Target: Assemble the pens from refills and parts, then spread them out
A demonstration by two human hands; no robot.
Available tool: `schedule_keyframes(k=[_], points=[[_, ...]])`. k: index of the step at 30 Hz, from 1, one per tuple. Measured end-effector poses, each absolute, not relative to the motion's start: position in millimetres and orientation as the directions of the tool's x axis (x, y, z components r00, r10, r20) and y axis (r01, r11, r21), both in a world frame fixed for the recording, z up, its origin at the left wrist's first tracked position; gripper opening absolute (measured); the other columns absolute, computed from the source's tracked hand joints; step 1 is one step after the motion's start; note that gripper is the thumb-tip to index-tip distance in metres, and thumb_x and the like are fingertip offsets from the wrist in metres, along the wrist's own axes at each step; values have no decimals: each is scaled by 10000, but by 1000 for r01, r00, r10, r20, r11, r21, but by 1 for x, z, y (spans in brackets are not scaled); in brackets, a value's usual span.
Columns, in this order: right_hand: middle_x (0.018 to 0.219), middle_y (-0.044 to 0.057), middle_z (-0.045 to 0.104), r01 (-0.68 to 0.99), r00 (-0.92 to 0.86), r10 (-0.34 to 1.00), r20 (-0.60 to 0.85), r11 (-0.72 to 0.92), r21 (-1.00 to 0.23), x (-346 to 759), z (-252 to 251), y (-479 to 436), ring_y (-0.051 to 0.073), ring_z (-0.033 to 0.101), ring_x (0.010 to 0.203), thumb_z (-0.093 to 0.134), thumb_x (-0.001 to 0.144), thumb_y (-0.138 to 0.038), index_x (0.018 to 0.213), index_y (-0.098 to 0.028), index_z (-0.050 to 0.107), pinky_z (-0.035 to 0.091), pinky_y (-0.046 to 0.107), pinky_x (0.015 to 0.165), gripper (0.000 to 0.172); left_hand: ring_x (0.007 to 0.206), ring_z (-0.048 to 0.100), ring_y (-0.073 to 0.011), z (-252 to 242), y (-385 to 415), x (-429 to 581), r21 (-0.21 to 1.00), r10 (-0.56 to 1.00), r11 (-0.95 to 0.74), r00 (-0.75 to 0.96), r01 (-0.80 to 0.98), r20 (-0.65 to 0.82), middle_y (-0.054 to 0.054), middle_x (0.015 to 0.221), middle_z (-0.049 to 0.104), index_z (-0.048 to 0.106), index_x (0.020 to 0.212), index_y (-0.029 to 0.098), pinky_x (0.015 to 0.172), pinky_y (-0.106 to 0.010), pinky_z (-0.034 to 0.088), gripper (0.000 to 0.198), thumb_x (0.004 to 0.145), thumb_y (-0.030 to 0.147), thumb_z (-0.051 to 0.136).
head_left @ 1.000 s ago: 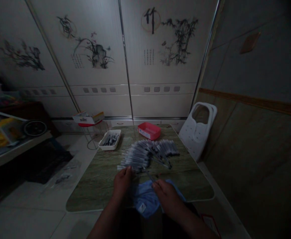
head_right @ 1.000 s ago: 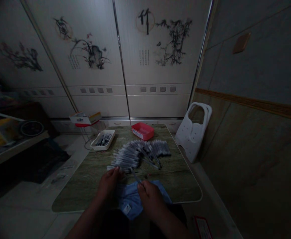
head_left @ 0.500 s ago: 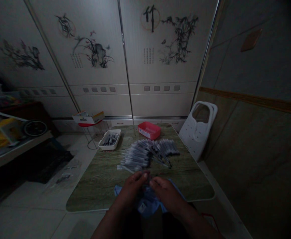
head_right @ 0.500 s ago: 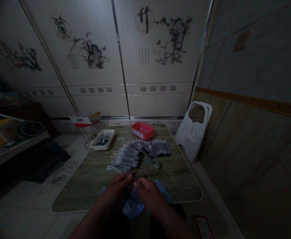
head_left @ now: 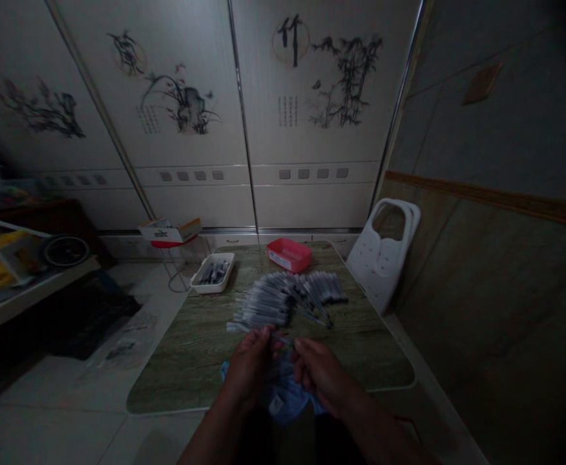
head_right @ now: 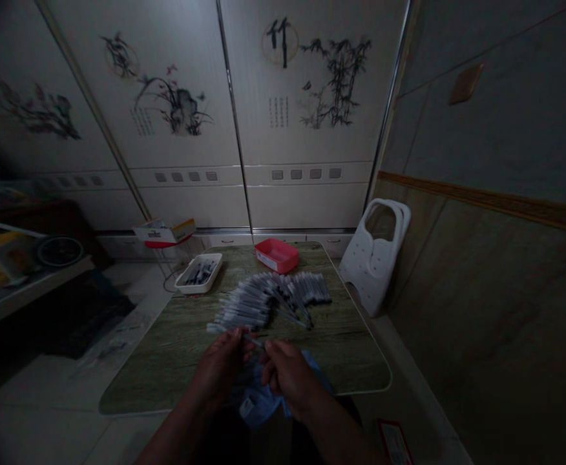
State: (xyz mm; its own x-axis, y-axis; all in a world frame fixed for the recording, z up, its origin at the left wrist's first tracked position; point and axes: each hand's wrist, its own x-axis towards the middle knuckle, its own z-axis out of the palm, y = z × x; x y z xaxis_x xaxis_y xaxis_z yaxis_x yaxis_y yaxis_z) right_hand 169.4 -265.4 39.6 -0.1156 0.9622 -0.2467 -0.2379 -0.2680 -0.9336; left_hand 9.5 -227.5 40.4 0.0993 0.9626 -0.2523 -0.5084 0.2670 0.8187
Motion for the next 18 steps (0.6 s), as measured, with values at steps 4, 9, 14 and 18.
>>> schedule_keyframes(k=[4, 9, 14, 18], points=[[544, -42, 578, -219, -121, 975, -188, -211, -953, 167, 38, -262, 62, 366, 390, 585, 858, -696, 842, -175, 585, 218, 207, 412, 521, 735, 659, -126, 43, -229, 10, 824, 965, 247, 52, -510, -257, -53, 911, 742, 706, 953, 162, 636, -214, 488, 354, 743, 401, 860], [685, -22, 640, -75, -41, 997, -68, -71, -995, 164, 40, -262, 82, 462, 483, 657, 840, -638, 871, -189, 566, 329, 220, 474, 459, 642, 630, -129, 43, -230, 10, 829, 963, 240, 14, -504, -270, -18, 782, 703, 695, 918, 166, 610, -234, 458, 386, 716, 447, 865], [629, -11, 641, -53, -85, 986, -141, -146, -988, 164, 40, -260, 80, 430, 403, 452, 904, -752, 870, -188, 570, 275, 225, 422, 576, 653, 640, -135, 41, -231, 10, 839, 962, 235, -4, -491, -272, -24, 798, 706, 690, 868, 168, 645, -245, 459, 378, 697, 451, 873], [636, -25, 632, -39, -84, 991, -104, -108, -993, 164, 38, -259, 78, 456, 430, 566, 881, -687, 840, -191, 554, 305, 217, 436, 498, 643, 632, -129, 38, -231, 10, 838, 964, 226, -8, -496, -265, -20, 797, 701, 685, 887, 165, 640, -243, 451, 397, 703, 466, 867]])
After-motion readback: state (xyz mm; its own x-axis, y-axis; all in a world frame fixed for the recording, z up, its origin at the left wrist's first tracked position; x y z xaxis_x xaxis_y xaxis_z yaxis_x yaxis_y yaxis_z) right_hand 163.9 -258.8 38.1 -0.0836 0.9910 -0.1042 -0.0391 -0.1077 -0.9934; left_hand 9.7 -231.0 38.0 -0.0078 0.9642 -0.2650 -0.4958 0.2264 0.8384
